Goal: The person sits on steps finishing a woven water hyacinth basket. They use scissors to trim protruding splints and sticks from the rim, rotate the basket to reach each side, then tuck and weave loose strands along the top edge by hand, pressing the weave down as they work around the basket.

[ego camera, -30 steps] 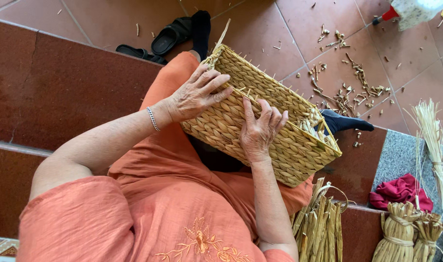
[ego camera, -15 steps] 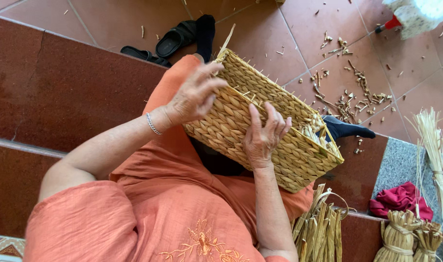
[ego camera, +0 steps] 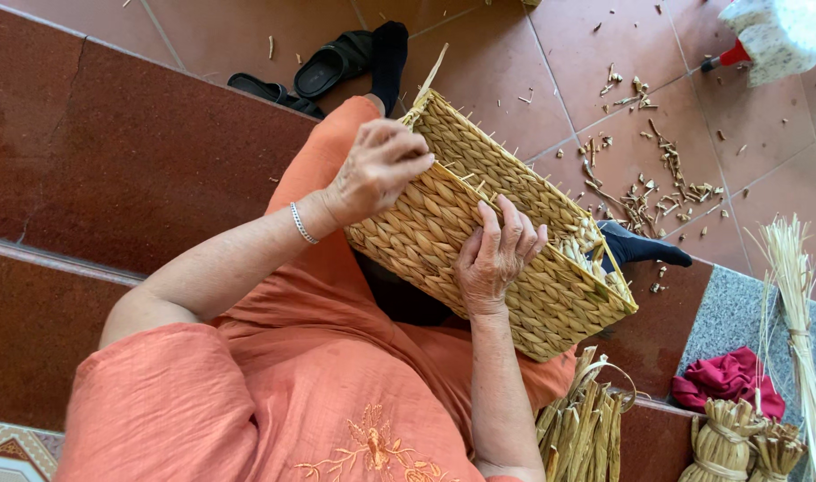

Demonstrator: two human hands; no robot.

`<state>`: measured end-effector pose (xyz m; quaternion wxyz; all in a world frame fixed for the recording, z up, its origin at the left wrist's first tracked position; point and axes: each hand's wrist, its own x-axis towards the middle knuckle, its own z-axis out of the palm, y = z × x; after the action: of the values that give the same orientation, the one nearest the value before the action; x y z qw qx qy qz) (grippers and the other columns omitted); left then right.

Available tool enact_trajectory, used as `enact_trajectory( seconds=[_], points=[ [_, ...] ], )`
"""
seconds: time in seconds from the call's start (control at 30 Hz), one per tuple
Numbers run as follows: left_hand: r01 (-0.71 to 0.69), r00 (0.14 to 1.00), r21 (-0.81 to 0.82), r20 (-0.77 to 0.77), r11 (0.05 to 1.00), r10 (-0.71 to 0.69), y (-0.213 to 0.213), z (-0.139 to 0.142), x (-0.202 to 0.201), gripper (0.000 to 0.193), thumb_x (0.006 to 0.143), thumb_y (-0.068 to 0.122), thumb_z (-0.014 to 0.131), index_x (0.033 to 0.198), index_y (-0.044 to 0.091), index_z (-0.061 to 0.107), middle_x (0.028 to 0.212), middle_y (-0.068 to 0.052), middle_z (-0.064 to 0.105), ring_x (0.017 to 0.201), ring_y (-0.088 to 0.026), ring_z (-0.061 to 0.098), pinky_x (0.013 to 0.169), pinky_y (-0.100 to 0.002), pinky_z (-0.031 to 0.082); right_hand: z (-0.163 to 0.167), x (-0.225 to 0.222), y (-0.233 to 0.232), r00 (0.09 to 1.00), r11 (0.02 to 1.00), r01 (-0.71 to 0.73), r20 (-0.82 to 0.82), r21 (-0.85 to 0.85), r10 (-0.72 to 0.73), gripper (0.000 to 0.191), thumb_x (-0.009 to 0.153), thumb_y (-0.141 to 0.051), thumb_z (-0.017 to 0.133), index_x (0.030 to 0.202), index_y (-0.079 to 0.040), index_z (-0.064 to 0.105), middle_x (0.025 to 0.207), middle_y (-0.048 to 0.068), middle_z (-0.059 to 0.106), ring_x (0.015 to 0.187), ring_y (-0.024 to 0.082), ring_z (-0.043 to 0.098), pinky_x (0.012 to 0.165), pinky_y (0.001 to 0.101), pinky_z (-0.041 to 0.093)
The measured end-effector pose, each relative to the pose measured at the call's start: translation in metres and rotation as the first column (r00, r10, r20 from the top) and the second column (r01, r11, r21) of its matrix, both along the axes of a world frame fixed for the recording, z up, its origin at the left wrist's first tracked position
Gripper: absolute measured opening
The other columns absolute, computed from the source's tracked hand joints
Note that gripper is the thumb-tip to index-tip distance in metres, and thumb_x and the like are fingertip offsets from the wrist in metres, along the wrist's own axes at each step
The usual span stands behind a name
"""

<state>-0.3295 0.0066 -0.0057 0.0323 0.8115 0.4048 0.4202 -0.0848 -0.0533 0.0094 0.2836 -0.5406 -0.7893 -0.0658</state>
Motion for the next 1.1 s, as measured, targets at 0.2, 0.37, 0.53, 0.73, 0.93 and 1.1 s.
enact_trajectory(
  seconds=[0.2, 0.37, 0.53, 0.73, 0.93, 1.1],
  points=[
    [0.07, 0.943, 0.038, -0.329, 0.997, -0.053, -0.014, 0.0, -0.017, 0.05, 0.089, 0.013, 0.063, 0.137, 0.002, 0.061, 0.142, -0.012, 0.05, 0.131, -0.027, 0.049, 0.108, -0.046, 0.04, -0.003, 0.0, -0.001, 1.0, 1.0, 0.005, 0.018, 0.003, -0.005, 0.04, 0.094, 0.002, 0.062, 0.131, -0.012, 0.061, 0.141, 0.008, 0.057, 0.129, 0.031, 0.051, 0.121, 0.0613, 0.025],
    [0.008, 0.863, 0.078, -0.504, 0.997, 0.032, -0.015, -0.006, -0.01, 0.051, 0.096, 0.012, 0.062, 0.145, -0.001, 0.058, 0.145, -0.016, 0.047, 0.133, -0.028, 0.044, 0.11, -0.044, 0.037, -0.002, 0.001, -0.001, 1.0, 1.0, 0.008, 0.026, 0.001, -0.008, 0.04, 0.094, 0.002, 0.062, 0.132, -0.012, 0.061, 0.141, 0.008, 0.057, 0.128, 0.031, 0.051, 0.12, 0.0599, 0.026],
    [-0.128, 0.878, -0.008, -0.466, 0.992, 0.11, -0.029, -0.006, 0.009, 0.057, 0.09, 0.011, 0.062, 0.143, -0.007, 0.054, 0.149, -0.019, 0.043, 0.138, -0.031, 0.04, 0.115, -0.046, 0.036, 0.002, 0.001, -0.001, 1.0, 1.0, -0.001, -0.011, 0.007, 0.001, 0.04, 0.093, 0.001, 0.062, 0.131, -0.012, 0.061, 0.141, 0.007, 0.056, 0.127, 0.031, 0.052, 0.118, 0.0574, 0.03],
    [-0.107, 0.921, -0.025, -0.379, 0.994, 0.089, -0.042, 0.005, -0.003, 0.06, 0.087, 0.01, 0.064, 0.144, -0.005, 0.052, 0.154, -0.018, 0.042, 0.142, -0.031, 0.041, 0.119, -0.047, 0.035, 0.005, 0.001, -0.001, 1.0, 1.0, -0.02, -0.024, 0.018, 0.02, 0.045, 0.091, 0.0, 0.065, 0.134, -0.011, 0.056, 0.142, 0.014, 0.055, 0.128, 0.032, 0.052, 0.115, 0.0575, 0.032],
    [-0.079, 0.992, -0.142, -0.109, 0.987, 0.064, -0.015, 0.01, -0.002, 0.037, 0.096, 0.016, 0.069, 0.13, 0.003, 0.06, 0.135, -0.014, 0.053, 0.125, -0.028, 0.05, 0.105, -0.042, 0.038, 0.013, 0.001, 0.002, 0.992, 0.999, -0.033, -0.123, -0.011, 0.032, 0.055, 0.09, -0.002, 0.068, 0.142, -0.005, 0.05, 0.149, 0.021, 0.048, 0.13, 0.036, 0.05, 0.112, 0.0528, 0.035],
    [0.014, 0.998, -0.243, -0.049, 0.97, -0.027, 0.018, 0.016, 0.005, 0.022, 0.093, 0.028, 0.076, 0.106, 0.011, 0.072, 0.107, -0.003, 0.068, 0.112, -0.024, 0.054, 0.101, -0.047, 0.029, 0.026, -0.001, 0.001, 0.994, 0.997, 0.023, -0.109, -0.069, -0.031, 0.067, 0.083, -0.003, 0.071, 0.146, 0.002, 0.046, 0.147, 0.023, 0.047, 0.129, 0.041, 0.049, 0.111, 0.0517, 0.039]
  ],
)
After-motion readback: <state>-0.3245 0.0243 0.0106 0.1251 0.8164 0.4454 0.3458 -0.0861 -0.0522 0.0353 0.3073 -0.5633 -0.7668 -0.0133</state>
